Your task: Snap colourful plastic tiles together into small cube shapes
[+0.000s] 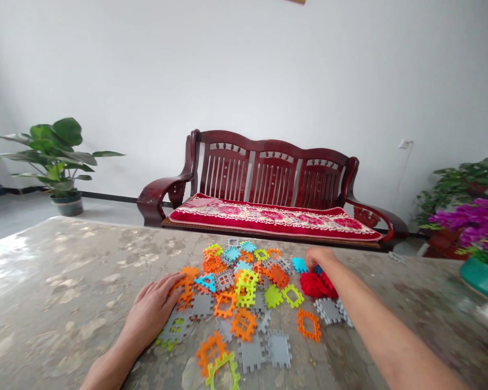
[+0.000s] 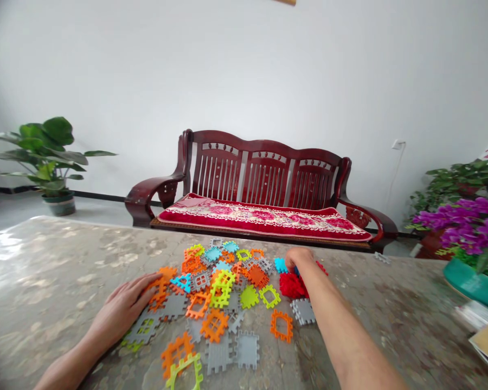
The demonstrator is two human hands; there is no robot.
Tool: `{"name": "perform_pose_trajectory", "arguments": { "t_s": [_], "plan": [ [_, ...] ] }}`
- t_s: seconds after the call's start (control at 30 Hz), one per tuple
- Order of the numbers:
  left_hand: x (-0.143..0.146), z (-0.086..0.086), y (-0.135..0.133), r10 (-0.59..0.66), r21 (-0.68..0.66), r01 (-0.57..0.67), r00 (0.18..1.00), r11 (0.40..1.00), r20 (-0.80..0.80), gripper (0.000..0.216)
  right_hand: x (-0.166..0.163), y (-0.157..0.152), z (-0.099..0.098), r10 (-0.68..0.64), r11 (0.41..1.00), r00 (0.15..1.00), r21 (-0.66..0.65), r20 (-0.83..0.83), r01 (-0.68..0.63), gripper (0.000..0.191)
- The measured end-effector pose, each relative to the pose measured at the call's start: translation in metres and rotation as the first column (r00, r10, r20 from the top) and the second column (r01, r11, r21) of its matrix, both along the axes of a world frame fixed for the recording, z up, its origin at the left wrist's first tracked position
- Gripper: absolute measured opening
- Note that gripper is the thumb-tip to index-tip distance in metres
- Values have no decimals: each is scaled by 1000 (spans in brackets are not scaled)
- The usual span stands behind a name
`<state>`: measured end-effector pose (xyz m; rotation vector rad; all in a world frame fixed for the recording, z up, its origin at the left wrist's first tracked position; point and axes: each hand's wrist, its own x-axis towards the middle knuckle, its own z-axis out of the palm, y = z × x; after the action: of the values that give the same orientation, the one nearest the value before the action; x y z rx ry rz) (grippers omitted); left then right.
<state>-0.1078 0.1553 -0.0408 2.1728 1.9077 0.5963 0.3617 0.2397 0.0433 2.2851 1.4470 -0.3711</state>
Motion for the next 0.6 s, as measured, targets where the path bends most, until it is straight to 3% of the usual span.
{"name": "perform_pose_trajectory", "arguments": {
  "t_s": [0.27, 0.47, 0.6],
  "plan": [
    [0, 2, -2, -8, 22, 8, 1000, 1000, 0, 46, 0, 8, -1, -25, 1000, 1000, 6, -3, 25, 23],
    [1, 1, -2, -5, 24, 5, 1000, 1000, 9, 45, 0, 9, -2, -9, 1000, 1000, 2, 6, 9, 15],
    [-1, -2, -1, -10, 33, 10, 1000, 999, 16, 45, 0, 9, -3, -5, 998, 1000, 64, 6, 5, 20]
  ]
}}
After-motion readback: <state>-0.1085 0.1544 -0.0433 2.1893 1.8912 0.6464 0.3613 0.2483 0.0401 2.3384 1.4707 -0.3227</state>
